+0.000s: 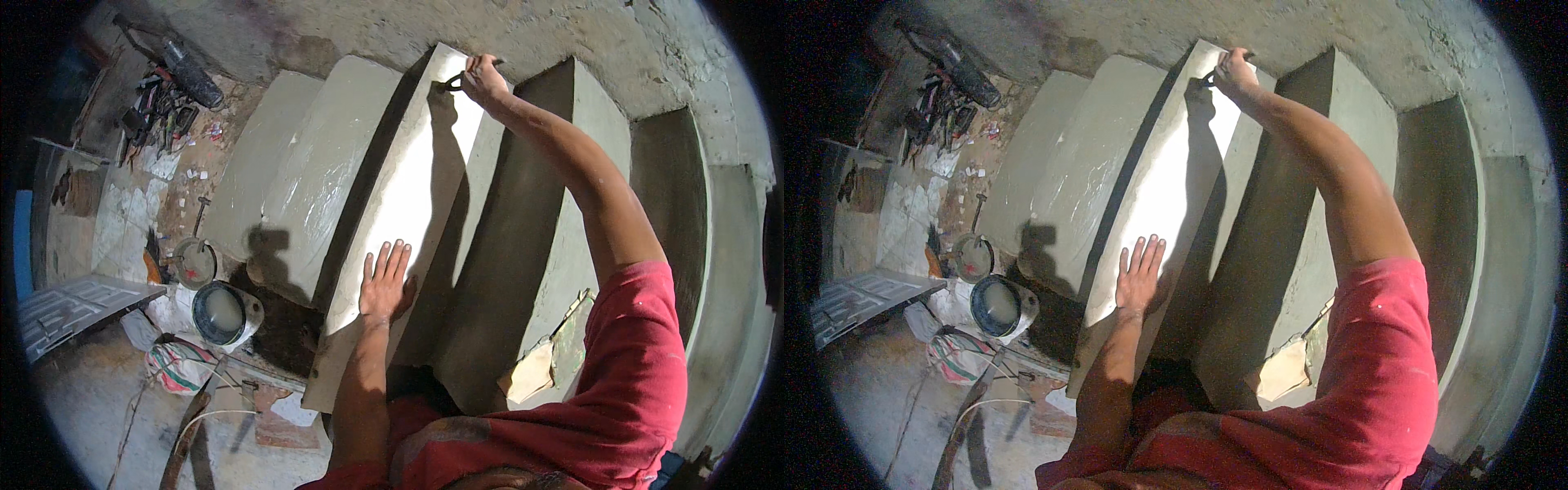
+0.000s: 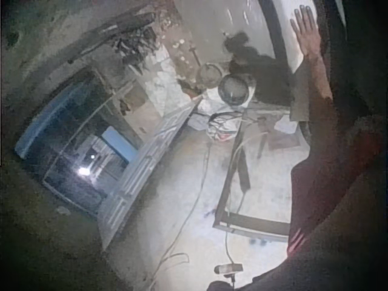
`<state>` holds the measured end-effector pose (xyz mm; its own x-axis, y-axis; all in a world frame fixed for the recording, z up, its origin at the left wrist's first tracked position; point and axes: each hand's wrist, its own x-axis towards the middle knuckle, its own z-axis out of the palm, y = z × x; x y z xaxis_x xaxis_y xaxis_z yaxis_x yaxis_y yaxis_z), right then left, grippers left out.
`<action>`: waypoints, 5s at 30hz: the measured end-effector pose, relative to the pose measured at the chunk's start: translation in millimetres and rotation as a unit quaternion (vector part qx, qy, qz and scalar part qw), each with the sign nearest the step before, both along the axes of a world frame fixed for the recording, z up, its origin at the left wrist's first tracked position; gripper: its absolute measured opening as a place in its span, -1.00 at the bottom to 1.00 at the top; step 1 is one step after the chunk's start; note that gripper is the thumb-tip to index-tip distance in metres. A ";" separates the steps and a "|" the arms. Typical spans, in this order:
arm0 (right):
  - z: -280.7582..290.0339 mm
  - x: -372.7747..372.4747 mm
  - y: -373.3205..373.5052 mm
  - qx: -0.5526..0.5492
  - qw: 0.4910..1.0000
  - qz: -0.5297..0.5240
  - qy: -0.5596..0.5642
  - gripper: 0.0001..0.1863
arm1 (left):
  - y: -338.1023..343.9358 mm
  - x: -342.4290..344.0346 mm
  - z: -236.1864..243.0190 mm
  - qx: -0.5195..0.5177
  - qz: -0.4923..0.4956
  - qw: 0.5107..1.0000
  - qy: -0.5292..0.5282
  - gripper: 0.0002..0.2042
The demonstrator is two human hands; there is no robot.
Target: The person applies wet plaster to concrete stair treads and risers using a trowel and a small bucket. They smooth the surface with the trowel and a sponge, working step by step on the curved staircase.
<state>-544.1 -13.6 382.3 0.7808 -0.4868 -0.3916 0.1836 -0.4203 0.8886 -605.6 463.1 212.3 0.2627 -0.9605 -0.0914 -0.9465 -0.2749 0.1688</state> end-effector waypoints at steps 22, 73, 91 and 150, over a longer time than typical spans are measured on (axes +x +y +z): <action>177.1 -220.6 122.5 0.265 0.772 -0.235 -0.528 -0.56 | -3.1 5.3 34.0 0.015 -0.008 0.996 0.084 -0.31; -186.4 -246.2 746.5 0.440 0.153 -0.579 -0.669 -0.52 | 291.5 24.3 -2.4 -0.017 0.352 0.848 0.396 -0.55; -154.6 -198.5 727.3 0.335 0.117 -0.597 -0.719 -0.38 | 277.7 99.7 -68.1 0.047 0.118 0.922 0.364 -0.57; -188.1 12.1 698.1 0.611 0.583 -0.460 -0.274 -0.75 | 404.6 -9.2 -121.6 0.192 0.100 0.606 0.766 -0.28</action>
